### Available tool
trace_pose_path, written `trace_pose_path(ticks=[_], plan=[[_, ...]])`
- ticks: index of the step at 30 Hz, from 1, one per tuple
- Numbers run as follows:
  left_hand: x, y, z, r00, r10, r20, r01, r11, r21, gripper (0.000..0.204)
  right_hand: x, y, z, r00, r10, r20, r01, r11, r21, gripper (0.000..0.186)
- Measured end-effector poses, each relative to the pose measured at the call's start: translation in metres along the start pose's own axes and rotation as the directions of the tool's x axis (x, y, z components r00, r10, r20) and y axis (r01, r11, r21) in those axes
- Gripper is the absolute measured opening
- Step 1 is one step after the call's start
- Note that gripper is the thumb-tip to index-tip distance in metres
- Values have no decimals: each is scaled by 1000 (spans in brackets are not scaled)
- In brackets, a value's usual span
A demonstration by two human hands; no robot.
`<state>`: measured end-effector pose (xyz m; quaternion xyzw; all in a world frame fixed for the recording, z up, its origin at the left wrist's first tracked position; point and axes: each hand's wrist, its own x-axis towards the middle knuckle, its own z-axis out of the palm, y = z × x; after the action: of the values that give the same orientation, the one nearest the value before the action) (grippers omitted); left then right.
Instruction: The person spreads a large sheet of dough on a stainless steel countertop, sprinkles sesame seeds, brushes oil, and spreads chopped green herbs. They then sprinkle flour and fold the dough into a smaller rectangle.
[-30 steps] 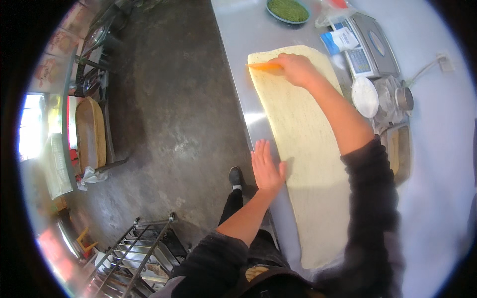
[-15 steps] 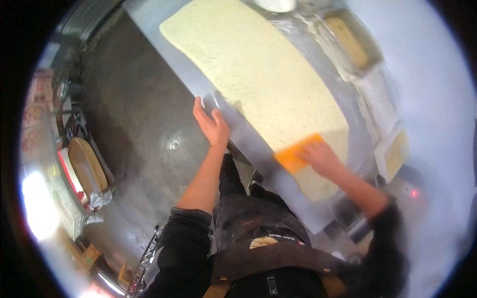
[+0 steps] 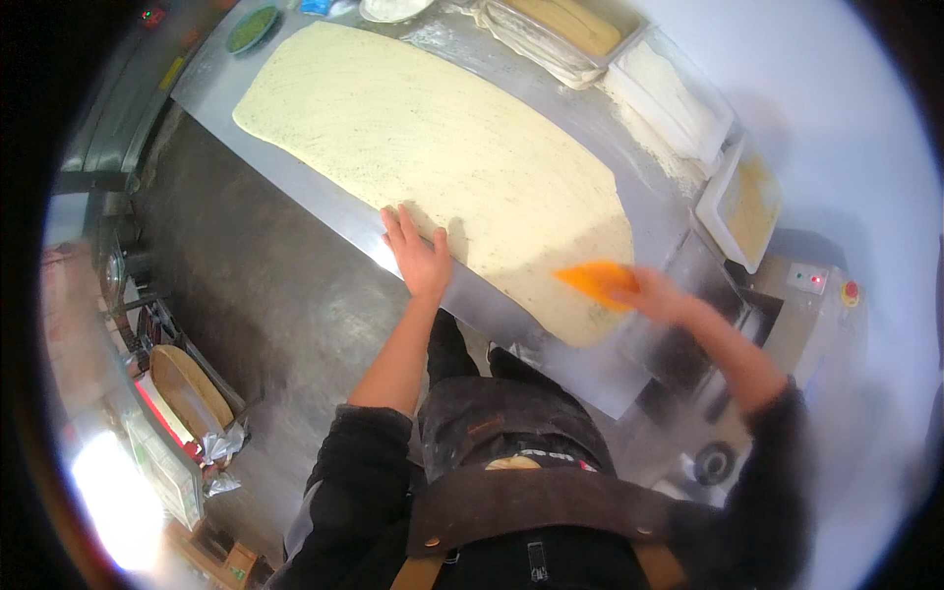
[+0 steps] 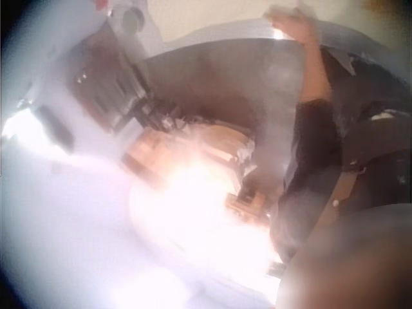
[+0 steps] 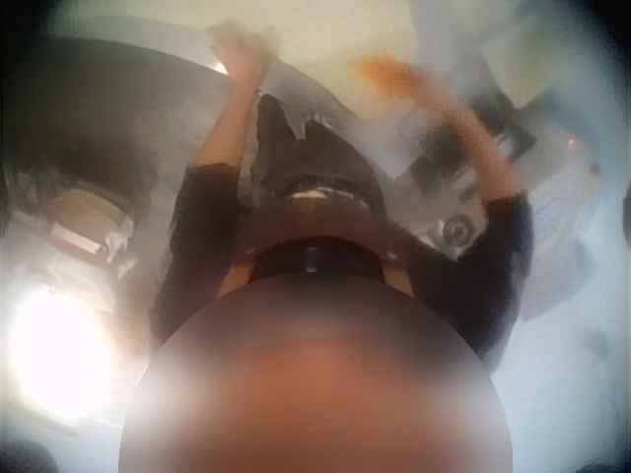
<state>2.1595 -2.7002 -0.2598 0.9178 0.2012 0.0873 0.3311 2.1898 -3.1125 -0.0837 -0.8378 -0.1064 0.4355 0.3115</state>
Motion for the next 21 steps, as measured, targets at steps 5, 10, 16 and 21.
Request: trace_pose_path(ticks=[5,10,16,21], plan=[[3,7,-7,998,62,-13,-62,998,-22,89,52,-13,-37,983,-90,160,-44,729,683,46],[7,30,-8,982,190,23,-188,980,-71,88,61,-14,-38,969,-139,206,-119,469,875,51],[5,50,-25,950,282,134,-275,959,-68,87,60,-25,-27,987,-146,66,-7,373,928,47],[35,21,-52,961,219,172,-229,973,41,86,75,-46,-28,939,34,-343,168,823,543,42]])
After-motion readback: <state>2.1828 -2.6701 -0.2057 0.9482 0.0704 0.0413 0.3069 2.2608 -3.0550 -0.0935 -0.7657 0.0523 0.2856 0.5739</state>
